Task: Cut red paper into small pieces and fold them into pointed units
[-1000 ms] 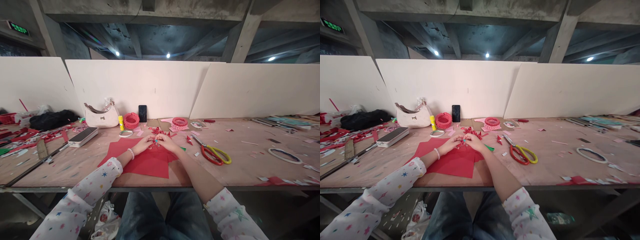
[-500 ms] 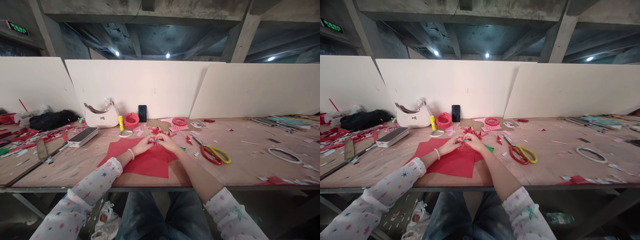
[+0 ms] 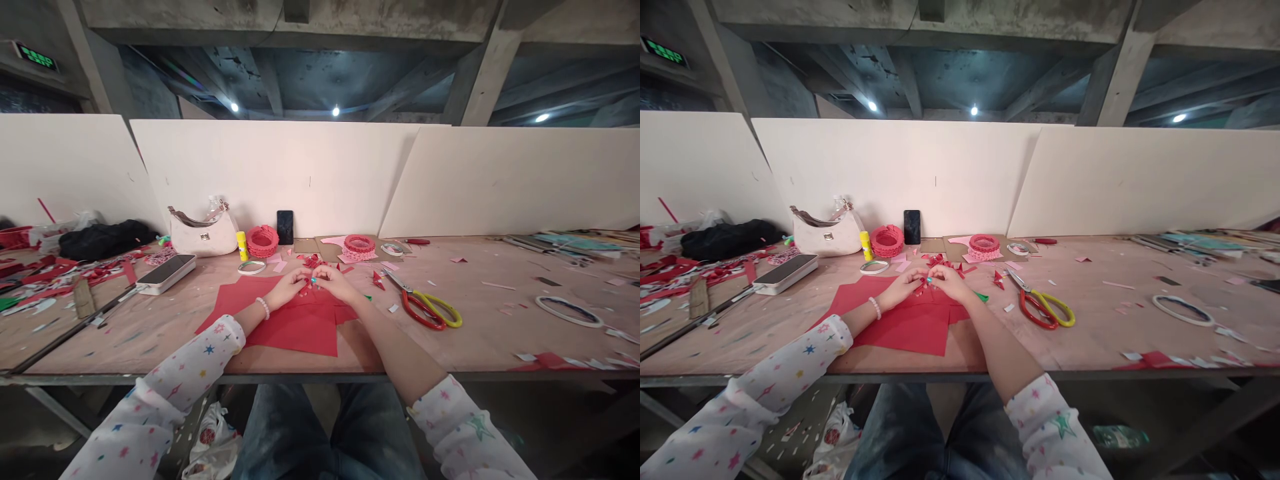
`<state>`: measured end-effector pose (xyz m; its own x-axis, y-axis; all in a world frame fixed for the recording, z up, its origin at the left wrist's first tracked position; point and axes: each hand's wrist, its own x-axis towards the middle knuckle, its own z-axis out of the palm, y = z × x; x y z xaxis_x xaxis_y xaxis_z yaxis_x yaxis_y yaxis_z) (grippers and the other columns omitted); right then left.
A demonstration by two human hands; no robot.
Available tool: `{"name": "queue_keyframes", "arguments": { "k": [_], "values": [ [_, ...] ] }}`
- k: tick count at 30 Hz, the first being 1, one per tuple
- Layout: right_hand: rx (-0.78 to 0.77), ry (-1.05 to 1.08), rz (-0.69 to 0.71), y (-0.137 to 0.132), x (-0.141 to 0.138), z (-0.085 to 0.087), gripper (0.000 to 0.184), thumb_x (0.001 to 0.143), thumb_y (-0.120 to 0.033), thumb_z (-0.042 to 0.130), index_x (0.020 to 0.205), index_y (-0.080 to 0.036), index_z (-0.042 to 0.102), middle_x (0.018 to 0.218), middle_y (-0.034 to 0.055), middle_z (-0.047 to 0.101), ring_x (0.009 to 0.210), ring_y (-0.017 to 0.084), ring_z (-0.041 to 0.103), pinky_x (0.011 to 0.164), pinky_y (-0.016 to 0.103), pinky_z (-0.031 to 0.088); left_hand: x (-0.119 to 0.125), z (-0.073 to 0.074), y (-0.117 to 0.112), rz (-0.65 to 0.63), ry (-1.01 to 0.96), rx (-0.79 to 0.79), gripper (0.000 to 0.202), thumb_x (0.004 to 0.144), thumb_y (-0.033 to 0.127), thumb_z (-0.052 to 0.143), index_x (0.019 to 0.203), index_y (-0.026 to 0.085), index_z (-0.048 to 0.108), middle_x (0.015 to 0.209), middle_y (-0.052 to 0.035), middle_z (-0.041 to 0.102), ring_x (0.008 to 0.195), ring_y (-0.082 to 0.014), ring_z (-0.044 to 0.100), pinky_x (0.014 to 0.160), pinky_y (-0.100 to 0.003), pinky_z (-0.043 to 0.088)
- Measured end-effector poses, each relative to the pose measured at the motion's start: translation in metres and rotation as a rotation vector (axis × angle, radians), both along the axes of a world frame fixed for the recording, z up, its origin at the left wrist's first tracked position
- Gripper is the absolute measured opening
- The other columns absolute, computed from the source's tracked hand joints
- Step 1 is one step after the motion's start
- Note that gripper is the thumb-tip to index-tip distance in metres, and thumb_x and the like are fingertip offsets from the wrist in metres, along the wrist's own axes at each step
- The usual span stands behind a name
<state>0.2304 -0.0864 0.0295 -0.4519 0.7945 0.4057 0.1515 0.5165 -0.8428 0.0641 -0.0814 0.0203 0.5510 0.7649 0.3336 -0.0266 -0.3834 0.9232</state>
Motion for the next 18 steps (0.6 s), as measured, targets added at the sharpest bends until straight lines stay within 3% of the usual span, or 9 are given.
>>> {"name": "queue_keyframes", "arguments": {
  "k": [8, 18],
  "values": [
    [0.034, -0.081, 0.064, -0.005, 0.001, 0.002, 0.009, 0.073, -0.026, 0.046, 0.072, -0.018, 0.041, 0.067, -0.0033, 0.041, 0.060, 0.009, 0.041, 0.057, 0.023, 0.033, -0.001, 0.005, -0.006, 0.081, -0.029, -0.183, 0.040, 0.071, 0.014, 0.050, 0.109, 0.016, 0.038, 0.084, -0.0016, 0.052, 0.058, -0.0050, 0.048, 0.059, -0.021, 0.042],
    [-0.046, 0.012, -0.036, -0.001, -0.007, -0.006, 0.008, 0.065, -0.016, 0.045, 0.072, -0.018, 0.040, 0.059, -0.0049, 0.046, 0.054, 0.010, 0.044, 0.054, 0.022, 0.032, 0.001, -0.009, 0.007, 0.053, 0.012, 0.194, 0.046, 0.071, 0.005, 0.044, 0.114, 0.018, 0.036, 0.107, -0.0079, 0.047, 0.081, -0.0130, 0.052, 0.064, -0.024, 0.044]
  ]
}}
